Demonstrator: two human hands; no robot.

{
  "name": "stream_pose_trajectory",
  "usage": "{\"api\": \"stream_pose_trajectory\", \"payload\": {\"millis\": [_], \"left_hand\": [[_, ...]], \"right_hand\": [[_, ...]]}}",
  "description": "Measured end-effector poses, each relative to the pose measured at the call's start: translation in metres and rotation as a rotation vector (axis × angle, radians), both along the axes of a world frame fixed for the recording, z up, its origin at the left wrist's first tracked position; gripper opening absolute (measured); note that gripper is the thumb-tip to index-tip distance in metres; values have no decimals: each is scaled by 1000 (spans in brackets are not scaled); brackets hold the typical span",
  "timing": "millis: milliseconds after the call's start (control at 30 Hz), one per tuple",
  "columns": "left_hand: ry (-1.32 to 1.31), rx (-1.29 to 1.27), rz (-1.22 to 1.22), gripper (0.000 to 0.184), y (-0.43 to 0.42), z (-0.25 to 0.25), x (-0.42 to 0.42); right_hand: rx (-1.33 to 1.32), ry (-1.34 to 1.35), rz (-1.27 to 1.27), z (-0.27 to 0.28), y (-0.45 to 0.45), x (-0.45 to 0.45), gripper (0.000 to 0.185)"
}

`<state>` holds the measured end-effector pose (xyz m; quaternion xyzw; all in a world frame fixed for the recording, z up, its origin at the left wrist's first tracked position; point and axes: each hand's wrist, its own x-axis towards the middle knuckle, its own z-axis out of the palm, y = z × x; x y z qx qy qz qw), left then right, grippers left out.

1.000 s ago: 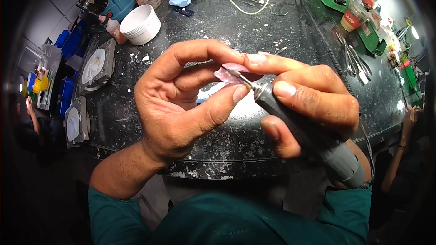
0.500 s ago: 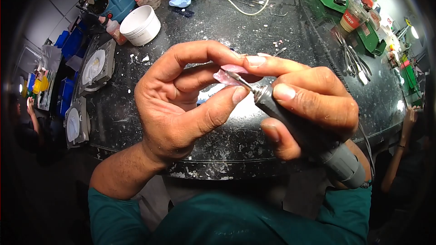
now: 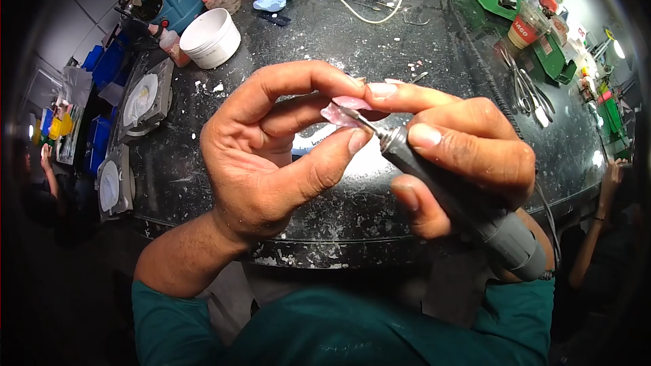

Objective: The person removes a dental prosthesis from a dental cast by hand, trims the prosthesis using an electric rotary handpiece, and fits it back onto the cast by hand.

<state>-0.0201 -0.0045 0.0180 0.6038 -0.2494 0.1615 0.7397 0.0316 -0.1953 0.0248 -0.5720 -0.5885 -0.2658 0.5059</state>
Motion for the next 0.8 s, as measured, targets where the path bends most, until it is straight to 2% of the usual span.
{"api": "stream_pose_trajectory", "payload": {"millis": [800], "left_hand": [[-25,23,41,42,0,-2,1]], "right_hand": [[14,2,5,-1,0,1,37]]}}
